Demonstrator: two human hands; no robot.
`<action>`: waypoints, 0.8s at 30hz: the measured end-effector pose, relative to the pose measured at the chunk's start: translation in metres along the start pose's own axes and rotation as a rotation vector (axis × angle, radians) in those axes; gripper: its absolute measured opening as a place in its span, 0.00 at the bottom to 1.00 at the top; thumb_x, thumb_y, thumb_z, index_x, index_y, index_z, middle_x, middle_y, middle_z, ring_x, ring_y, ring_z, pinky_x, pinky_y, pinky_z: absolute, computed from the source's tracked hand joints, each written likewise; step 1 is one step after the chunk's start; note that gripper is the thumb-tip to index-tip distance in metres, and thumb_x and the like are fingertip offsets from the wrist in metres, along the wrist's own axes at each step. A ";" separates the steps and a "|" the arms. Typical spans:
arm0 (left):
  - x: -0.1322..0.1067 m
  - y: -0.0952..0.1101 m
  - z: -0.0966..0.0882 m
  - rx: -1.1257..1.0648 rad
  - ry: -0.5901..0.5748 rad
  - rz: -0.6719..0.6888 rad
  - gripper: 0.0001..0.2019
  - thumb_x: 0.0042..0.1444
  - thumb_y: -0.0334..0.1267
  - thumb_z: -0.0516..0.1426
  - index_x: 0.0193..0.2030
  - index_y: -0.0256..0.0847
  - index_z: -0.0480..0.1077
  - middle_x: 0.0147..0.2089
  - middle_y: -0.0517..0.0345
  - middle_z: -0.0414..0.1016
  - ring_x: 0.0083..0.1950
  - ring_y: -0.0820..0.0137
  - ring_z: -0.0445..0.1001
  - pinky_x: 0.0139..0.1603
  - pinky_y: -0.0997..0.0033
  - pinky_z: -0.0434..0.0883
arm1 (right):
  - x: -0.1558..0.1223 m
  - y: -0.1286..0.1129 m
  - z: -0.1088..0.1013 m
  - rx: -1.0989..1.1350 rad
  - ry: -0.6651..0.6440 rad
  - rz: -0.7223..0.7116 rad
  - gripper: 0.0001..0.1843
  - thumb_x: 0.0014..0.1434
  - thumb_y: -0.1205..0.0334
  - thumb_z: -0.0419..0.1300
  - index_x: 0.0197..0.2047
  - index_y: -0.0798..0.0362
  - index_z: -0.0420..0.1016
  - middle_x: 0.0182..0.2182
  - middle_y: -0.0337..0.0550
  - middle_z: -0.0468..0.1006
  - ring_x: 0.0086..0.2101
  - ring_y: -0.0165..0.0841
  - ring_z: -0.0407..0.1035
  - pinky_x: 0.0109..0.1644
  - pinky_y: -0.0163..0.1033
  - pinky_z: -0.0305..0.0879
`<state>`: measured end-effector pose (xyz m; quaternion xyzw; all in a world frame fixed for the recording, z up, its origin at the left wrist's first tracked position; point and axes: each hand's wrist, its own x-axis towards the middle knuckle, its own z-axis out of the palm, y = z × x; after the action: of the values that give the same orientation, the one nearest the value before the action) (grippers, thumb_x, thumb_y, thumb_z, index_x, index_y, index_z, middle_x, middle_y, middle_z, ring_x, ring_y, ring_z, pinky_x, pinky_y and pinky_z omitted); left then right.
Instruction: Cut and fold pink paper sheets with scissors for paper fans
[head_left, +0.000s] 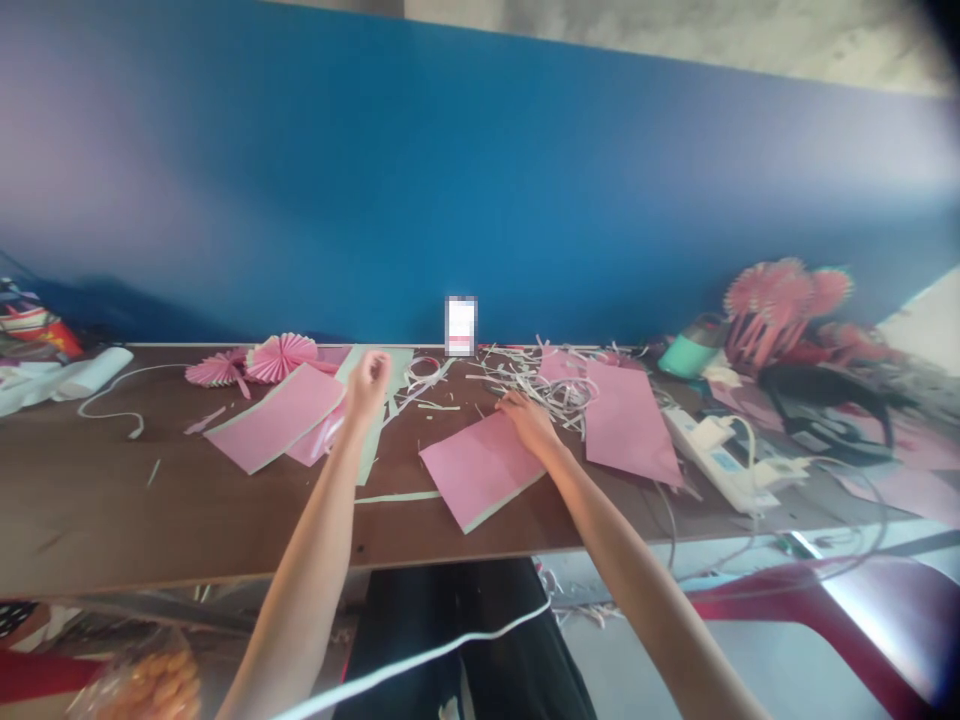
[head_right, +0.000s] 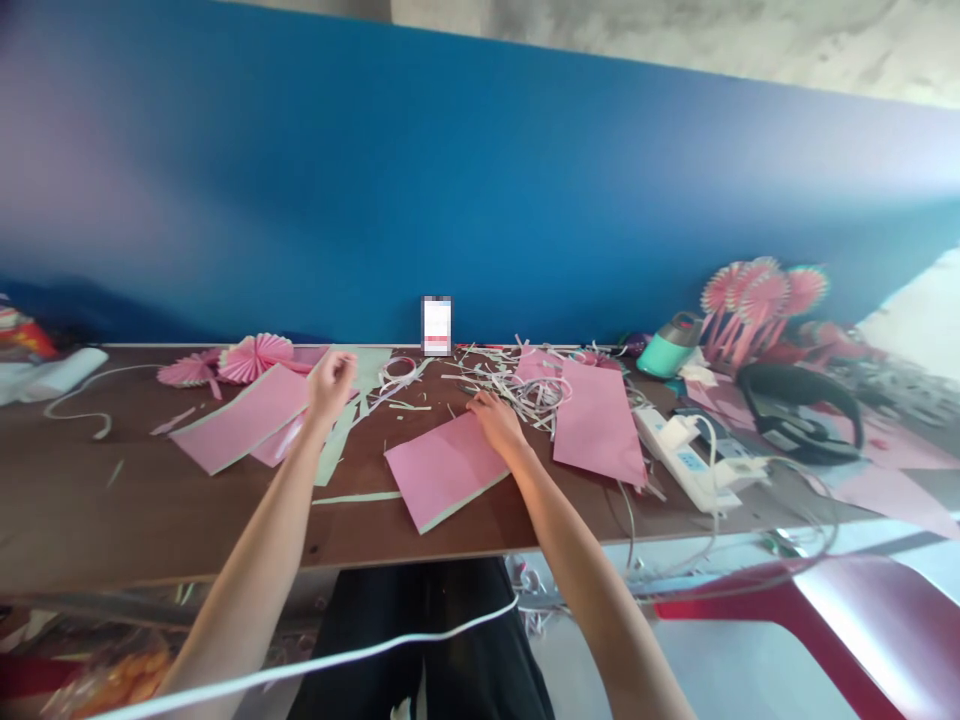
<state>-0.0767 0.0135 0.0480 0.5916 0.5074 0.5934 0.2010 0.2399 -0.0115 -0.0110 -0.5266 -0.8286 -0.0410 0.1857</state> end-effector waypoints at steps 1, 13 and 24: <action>-0.004 0.000 0.007 0.156 -0.158 0.055 0.09 0.56 0.43 0.54 0.39 0.42 0.70 0.33 0.58 0.72 0.33 0.71 0.69 0.33 0.74 0.64 | -0.001 0.001 -0.001 -0.004 0.004 0.012 0.18 0.61 0.73 0.47 0.47 0.49 0.73 0.46 0.45 0.70 0.45 0.36 0.64 0.41 0.36 0.59; -0.016 -0.014 0.015 0.601 -0.895 0.228 0.13 0.55 0.48 0.53 0.34 0.44 0.73 0.48 0.53 0.71 0.56 0.57 0.63 0.55 0.59 0.61 | -0.002 0.005 -0.002 -0.012 -0.002 -0.002 0.21 0.56 0.78 0.48 0.45 0.50 0.72 0.45 0.45 0.70 0.47 0.37 0.61 0.45 0.38 0.56; -0.019 -0.035 0.015 0.587 -0.803 0.125 0.07 0.52 0.43 0.57 0.34 0.43 0.69 0.38 0.55 0.72 0.42 0.63 0.70 0.42 0.68 0.64 | -0.001 0.002 -0.004 -0.001 -0.001 0.025 0.13 0.56 0.73 0.52 0.42 0.52 0.71 0.42 0.45 0.71 0.46 0.38 0.60 0.48 0.41 0.55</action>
<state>-0.0714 0.0175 0.0057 0.8342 0.4991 0.1621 0.1697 0.2430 -0.0130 -0.0078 -0.5369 -0.8220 -0.0387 0.1857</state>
